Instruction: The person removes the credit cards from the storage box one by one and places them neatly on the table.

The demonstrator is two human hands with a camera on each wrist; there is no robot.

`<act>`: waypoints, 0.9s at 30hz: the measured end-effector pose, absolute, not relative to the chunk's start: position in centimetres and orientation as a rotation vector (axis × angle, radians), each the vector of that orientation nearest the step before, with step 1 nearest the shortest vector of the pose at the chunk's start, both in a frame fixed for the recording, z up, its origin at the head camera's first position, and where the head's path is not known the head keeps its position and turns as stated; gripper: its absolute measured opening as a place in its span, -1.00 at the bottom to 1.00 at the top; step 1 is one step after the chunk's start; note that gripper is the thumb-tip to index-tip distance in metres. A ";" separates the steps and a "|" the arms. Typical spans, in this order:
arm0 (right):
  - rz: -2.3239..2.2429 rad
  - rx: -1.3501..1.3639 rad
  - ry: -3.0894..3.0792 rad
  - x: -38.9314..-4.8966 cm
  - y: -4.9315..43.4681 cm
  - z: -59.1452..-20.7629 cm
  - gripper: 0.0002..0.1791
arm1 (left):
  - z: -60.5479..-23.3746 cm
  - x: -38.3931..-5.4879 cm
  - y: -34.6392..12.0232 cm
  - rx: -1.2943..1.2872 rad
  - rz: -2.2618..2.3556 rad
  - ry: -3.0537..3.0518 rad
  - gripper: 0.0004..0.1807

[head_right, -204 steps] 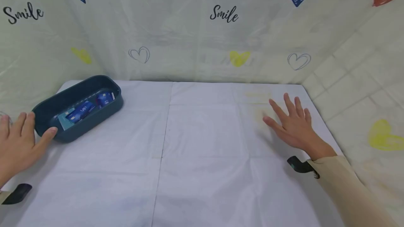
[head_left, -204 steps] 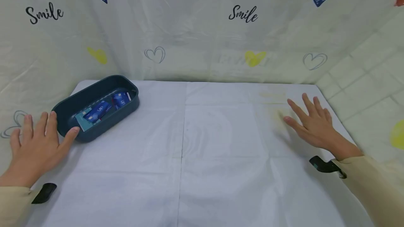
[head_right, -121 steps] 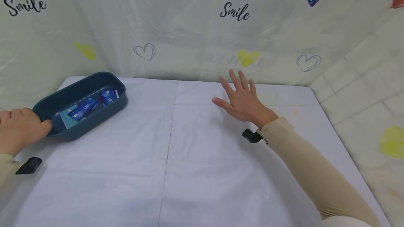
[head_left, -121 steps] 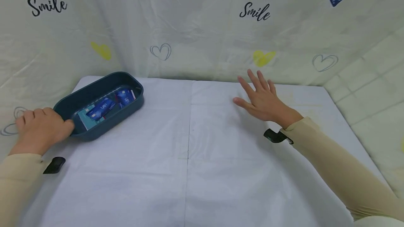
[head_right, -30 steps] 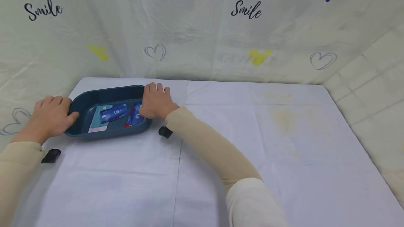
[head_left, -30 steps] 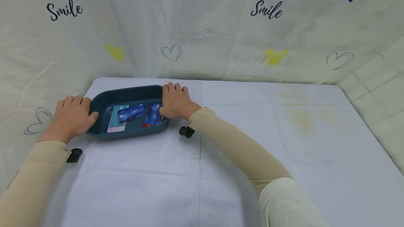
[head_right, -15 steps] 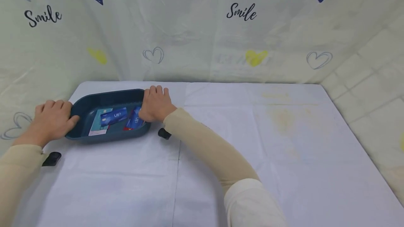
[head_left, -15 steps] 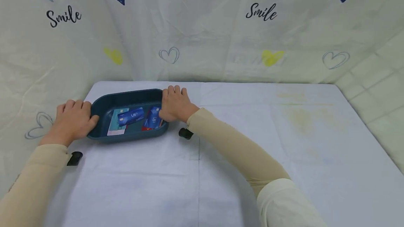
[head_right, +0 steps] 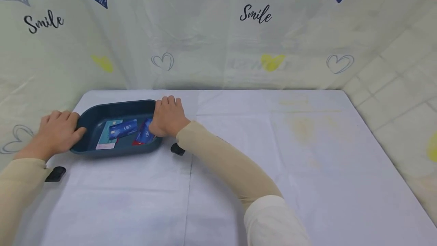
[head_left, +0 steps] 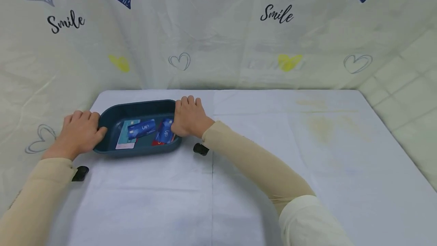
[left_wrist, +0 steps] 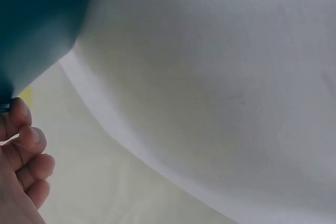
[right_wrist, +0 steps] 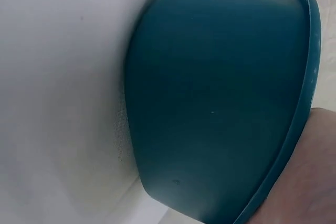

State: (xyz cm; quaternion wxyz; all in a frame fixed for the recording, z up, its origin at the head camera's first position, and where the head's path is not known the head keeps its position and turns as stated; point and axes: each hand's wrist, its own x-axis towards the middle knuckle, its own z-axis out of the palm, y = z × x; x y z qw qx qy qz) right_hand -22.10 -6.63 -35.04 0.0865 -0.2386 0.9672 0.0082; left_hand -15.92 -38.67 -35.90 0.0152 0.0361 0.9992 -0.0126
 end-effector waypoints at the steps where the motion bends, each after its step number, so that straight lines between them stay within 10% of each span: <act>1: 0.024 -0.711 2.888 -22.0 -6.5 -35.1 -0.61 | -35.9 -15.9 -38.6 0.113 -0.043 3.106 -0.54; 27: 0.014 -0.704 2.930 -20.2 -3.1 -35.2 -0.61 | -35.7 -15.2 -35.4 0.194 -0.119 3.104 -0.53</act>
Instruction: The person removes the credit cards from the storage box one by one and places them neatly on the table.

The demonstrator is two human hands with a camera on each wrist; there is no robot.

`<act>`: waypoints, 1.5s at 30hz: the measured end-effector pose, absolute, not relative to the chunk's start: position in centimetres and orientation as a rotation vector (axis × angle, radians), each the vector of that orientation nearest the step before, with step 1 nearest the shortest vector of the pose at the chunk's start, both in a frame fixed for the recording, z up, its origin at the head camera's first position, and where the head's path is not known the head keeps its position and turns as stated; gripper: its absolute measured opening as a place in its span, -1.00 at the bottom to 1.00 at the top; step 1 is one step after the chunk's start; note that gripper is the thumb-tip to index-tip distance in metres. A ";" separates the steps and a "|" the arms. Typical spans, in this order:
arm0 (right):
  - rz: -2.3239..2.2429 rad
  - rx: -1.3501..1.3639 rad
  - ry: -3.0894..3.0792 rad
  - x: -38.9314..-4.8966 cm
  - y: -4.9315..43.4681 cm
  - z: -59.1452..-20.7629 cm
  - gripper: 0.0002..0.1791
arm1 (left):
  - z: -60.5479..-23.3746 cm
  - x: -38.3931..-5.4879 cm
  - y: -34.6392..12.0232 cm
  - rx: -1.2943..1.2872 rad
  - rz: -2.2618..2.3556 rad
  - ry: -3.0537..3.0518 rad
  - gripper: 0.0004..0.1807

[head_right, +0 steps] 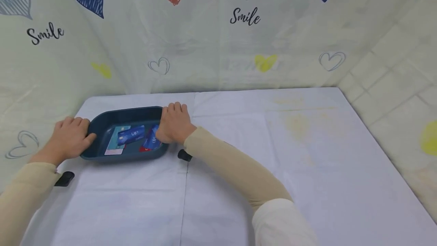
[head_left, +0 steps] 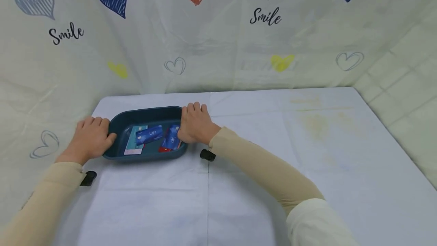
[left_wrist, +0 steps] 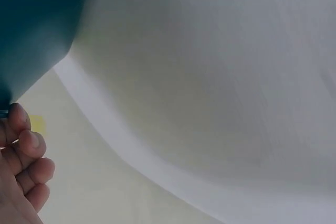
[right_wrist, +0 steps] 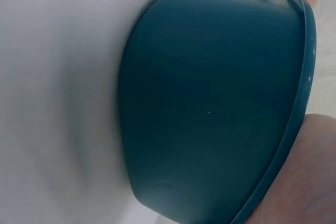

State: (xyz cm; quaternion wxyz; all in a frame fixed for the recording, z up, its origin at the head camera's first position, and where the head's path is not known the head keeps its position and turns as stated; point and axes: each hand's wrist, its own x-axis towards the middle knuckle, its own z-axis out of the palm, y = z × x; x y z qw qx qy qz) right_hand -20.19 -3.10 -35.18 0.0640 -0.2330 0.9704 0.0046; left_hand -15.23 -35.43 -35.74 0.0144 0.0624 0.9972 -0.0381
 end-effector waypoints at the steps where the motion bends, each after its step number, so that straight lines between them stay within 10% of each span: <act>1: 0.021 -0.702 2.933 -20.1 -2.9 -35.2 -0.60 | -35.8 -15.2 -35.3 0.200 -0.118 3.107 -0.54; 45: -0.011 -0.701 2.934 -17.1 3.2 -34.9 -0.64 | -35.6 -13.9 -29.9 0.286 -0.117 3.089 -0.57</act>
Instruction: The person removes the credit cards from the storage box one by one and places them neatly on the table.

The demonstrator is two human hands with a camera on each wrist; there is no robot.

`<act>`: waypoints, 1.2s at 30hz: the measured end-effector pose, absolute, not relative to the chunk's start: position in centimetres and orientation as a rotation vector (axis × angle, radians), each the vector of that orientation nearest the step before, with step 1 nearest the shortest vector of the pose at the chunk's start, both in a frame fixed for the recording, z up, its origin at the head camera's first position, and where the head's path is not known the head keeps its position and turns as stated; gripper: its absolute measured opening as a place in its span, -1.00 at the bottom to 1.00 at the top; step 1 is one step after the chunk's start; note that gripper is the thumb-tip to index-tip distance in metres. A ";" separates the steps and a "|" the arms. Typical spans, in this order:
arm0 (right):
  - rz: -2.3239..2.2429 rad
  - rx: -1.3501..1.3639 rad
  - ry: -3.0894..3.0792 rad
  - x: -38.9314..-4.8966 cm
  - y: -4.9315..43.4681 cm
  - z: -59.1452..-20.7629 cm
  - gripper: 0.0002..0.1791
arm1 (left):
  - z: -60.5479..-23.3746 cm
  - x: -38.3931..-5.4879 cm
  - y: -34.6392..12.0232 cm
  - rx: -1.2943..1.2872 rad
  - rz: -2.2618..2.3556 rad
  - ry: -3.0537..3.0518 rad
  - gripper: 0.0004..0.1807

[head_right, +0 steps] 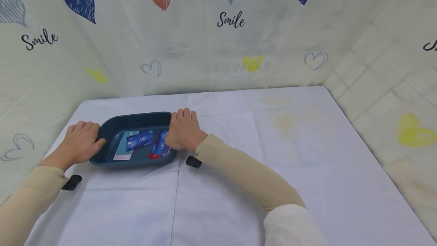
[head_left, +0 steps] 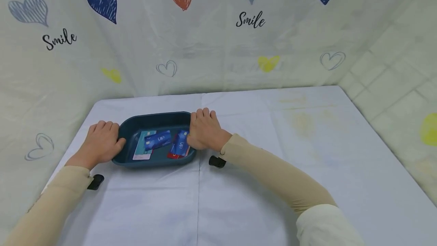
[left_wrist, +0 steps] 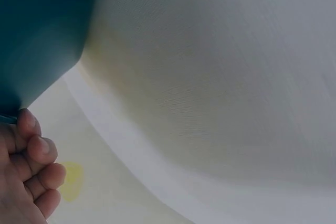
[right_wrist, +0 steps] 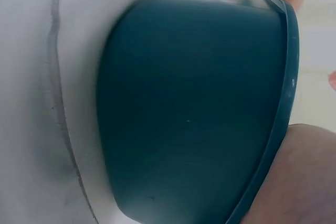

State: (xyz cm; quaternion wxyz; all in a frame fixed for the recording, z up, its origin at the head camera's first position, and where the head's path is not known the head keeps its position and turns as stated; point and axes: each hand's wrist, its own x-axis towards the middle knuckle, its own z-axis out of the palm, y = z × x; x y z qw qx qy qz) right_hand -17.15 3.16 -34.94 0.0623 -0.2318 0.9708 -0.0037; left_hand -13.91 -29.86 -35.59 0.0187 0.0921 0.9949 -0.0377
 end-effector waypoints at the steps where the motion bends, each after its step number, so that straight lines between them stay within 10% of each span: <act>1: -0.013 -0.692 2.932 -17.2 3.2 -34.9 -0.64 | -35.6 -13.9 -29.8 0.289 -0.115 3.091 -0.57; 36: -0.122 -0.576 2.962 -14.8 11.7 -35.7 -0.59 | -35.9 -12.8 -22.2 0.460 -0.009 3.115 -0.68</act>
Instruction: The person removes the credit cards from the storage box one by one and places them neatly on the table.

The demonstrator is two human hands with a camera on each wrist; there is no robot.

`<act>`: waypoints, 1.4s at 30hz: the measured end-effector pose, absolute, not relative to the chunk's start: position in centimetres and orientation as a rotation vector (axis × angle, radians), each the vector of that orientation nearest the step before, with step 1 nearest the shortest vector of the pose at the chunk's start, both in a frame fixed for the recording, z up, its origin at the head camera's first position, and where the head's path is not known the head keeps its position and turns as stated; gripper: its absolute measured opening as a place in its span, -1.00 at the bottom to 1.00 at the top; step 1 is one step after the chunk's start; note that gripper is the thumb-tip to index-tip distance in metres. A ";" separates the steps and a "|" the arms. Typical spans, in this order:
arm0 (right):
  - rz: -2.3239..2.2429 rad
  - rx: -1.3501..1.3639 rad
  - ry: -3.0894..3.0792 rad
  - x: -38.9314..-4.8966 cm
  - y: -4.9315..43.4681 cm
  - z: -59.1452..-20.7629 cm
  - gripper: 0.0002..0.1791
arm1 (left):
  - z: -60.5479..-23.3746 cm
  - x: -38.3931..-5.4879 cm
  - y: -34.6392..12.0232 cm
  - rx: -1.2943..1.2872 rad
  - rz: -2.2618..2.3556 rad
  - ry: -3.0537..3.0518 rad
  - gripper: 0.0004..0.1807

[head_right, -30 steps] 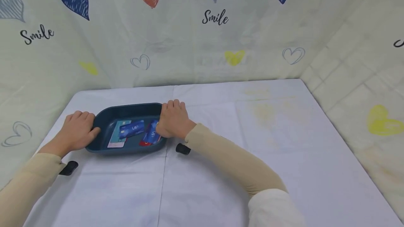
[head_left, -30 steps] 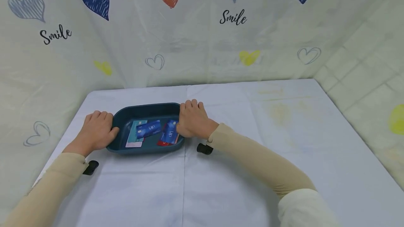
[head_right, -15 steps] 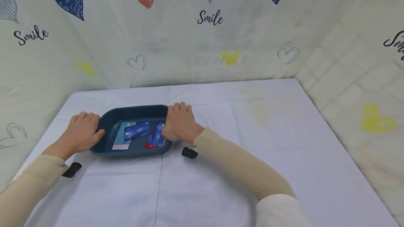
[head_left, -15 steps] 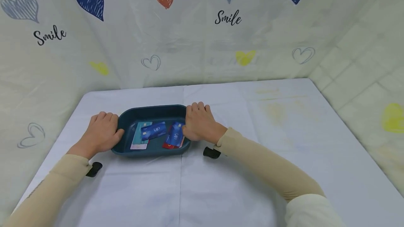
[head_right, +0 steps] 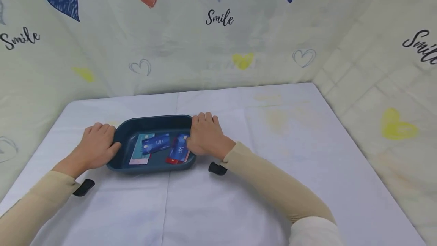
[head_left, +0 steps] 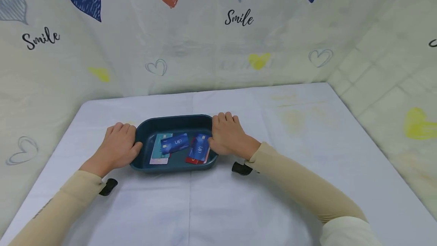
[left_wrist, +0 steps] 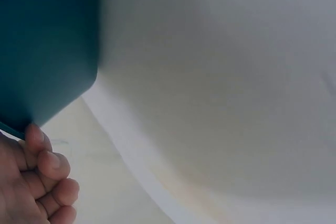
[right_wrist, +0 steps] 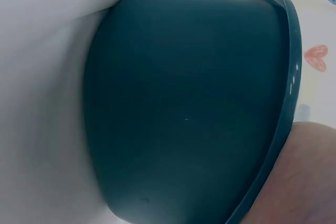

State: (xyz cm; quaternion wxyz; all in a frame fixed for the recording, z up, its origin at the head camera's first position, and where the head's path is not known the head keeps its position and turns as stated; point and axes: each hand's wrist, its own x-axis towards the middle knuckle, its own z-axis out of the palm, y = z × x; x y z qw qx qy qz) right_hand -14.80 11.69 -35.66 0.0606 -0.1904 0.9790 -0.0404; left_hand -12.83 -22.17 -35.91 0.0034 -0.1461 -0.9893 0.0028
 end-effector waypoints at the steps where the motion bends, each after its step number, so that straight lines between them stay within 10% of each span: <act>1: -0.125 -0.575 2.962 -14.8 12.0 -35.7 -0.59 | -35.9 -12.8 -21.9 -0.462 0.006 -3.098 -0.68; 42: -0.263 -0.628 3.033 -11.0 23.2 -36.3 -0.68 | -36.6 -9.9 -12.0 -0.581 -0.121 -2.968 -0.78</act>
